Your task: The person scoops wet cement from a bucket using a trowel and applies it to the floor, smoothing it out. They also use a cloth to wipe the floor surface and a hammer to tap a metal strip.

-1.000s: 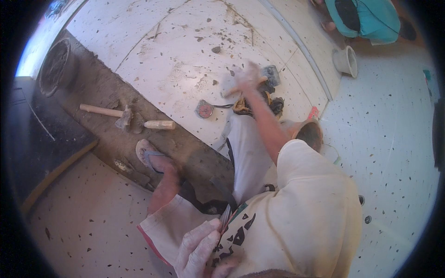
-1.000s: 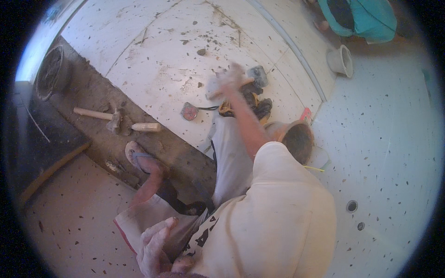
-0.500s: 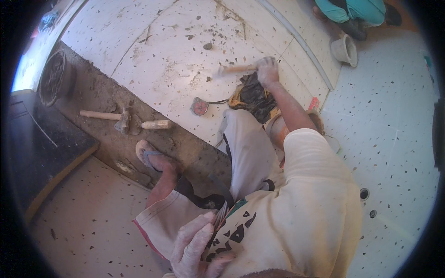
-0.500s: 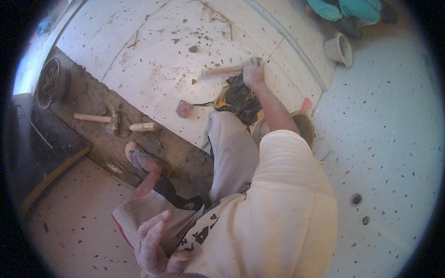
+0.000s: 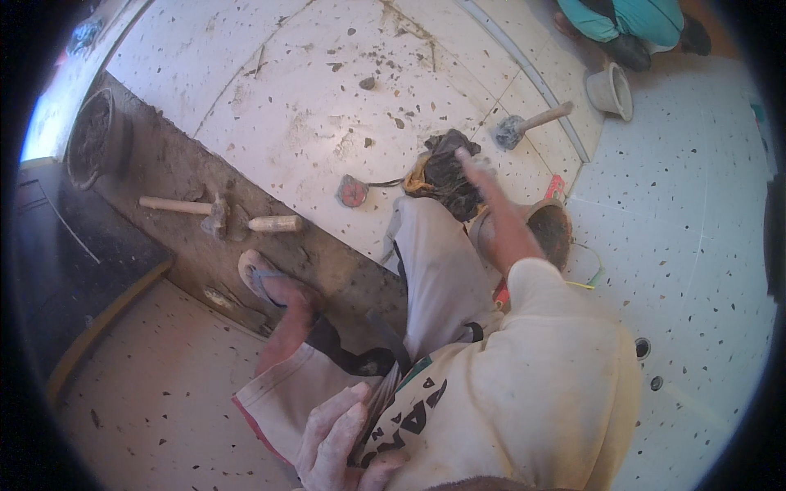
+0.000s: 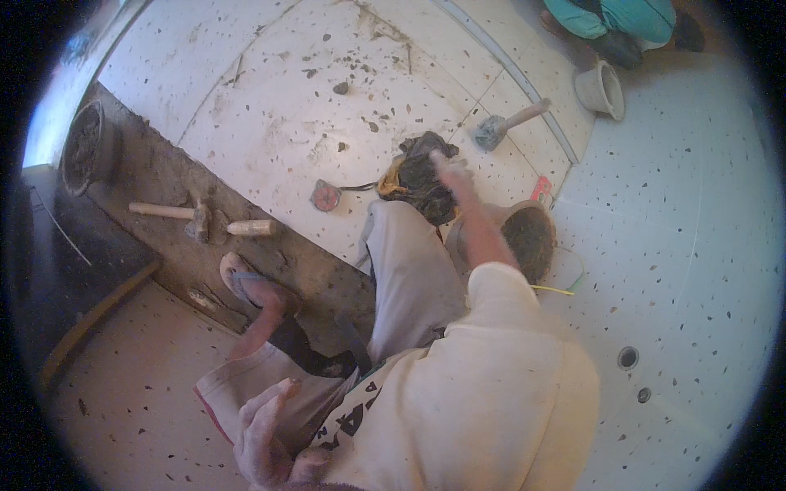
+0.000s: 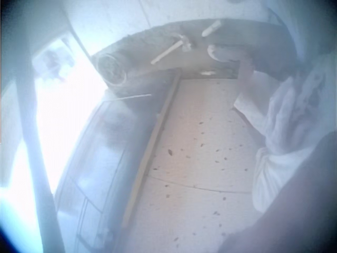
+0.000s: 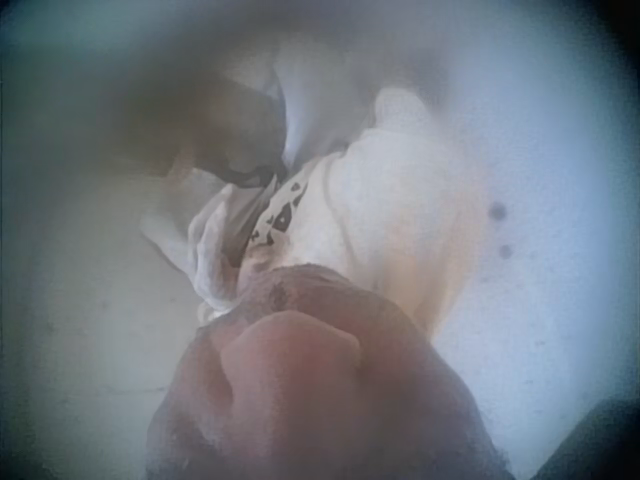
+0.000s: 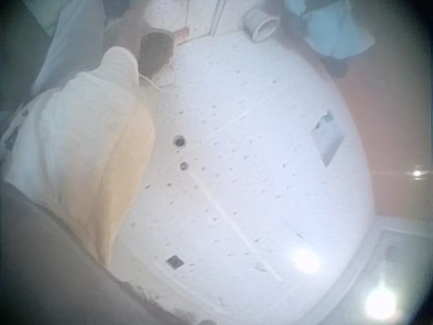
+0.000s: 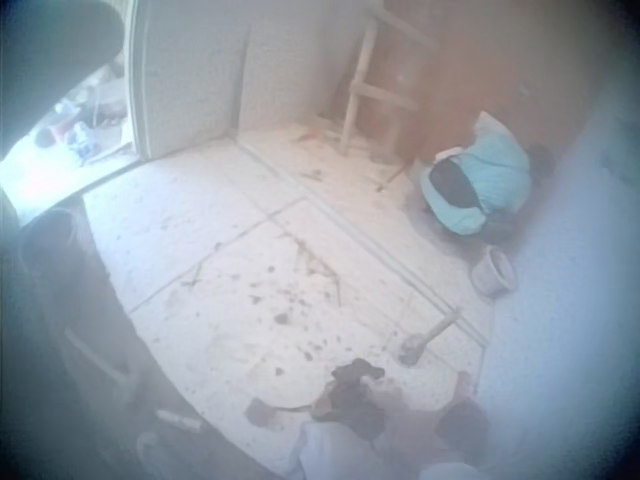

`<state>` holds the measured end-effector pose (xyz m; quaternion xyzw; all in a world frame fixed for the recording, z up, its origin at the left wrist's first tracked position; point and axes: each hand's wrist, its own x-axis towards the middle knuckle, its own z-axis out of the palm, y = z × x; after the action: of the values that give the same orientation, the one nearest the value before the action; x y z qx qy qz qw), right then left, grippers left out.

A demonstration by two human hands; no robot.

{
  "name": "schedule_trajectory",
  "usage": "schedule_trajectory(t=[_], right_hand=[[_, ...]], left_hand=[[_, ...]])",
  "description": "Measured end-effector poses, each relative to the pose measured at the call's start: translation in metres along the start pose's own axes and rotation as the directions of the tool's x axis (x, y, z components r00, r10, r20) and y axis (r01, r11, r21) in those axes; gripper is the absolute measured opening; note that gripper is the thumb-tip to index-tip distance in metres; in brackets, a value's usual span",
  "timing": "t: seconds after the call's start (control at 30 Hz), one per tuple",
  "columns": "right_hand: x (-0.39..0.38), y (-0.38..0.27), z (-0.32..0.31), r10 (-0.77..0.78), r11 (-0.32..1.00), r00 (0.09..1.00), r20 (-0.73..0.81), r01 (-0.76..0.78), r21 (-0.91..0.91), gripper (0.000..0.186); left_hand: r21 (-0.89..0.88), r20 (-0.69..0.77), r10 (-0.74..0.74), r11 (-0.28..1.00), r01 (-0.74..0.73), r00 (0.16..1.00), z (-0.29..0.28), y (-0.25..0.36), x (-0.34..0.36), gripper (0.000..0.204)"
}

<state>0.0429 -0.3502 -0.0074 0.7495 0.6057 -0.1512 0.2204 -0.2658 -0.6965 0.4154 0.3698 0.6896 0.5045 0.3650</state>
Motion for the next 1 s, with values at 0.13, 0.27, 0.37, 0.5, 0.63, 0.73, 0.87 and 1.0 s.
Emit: schedule_trajectory(t=[0.13, 0.27, 0.37, 0.5, 0.63, 0.73, 0.87, 1.0], right_hand=[[-0.079, -0.055, -0.014, 0.162, 0.984, 0.987, -0.02, -0.16, 0.076, 0.108], [-0.034, -0.017, -0.007, 0.113, 0.991, 0.985, -0.128, -0.103, 0.084, 0.078], [-0.014, -0.01, -0.027, 0.057, 0.937, 0.937, -0.345, 0.069, 0.342, 0.069], [0.045, 0.01, -0.042, 0.29, 0.899, 0.891, -0.349, -0.128, 0.42, 0.066], [0.044, -0.055, -0.057, 0.448, 0.874, 0.83, -0.333, -0.327, 0.361, 0.067], [0.034, -0.114, -0.056, 0.489, 0.857, 0.818, -0.304, -0.385, 0.343, 0.065], [0.03, -0.205, -0.03, 0.286, 0.94, 0.872, -0.399, -0.174, 0.294, 0.055], [-0.069, -0.368, -0.034, -0.242, 0.88, 0.929, -0.279, 0.331, 0.341, 0.044]], left_hand=[[-0.013, 0.007, 0.01, 1.0, -0.009, 1.0, 0.001, 0.0, 0.0, 0.041], [-0.032, 0.011, 0.021, 0.999, -0.021, 1.0, 0.001, 0.0, -0.001, 0.041], [-0.034, -0.015, 0.019, 0.999, -0.02, 1.0, 0.001, 0.0, -0.003, 0.041], [-0.053, -0.029, 0.006, 0.999, -0.007, 1.0, -0.001, -0.001, -0.001, 0.042], [-0.087, -0.088, -0.036, 0.996, 0.028, 0.995, 0.0, 0.002, -0.002, 0.042], [-0.05, -0.05, 0.094, 0.994, -0.097, 0.994, -0.014, -0.022, -0.006, 0.043], [-0.07, -0.003, 0.046, 0.996, -0.046, 0.999, -0.018, -0.02, -0.007, 0.042], [-0.024, 0.032, -0.167, 0.985, 0.168, 0.985, -0.012, 0.008, 0.012, 0.043]])
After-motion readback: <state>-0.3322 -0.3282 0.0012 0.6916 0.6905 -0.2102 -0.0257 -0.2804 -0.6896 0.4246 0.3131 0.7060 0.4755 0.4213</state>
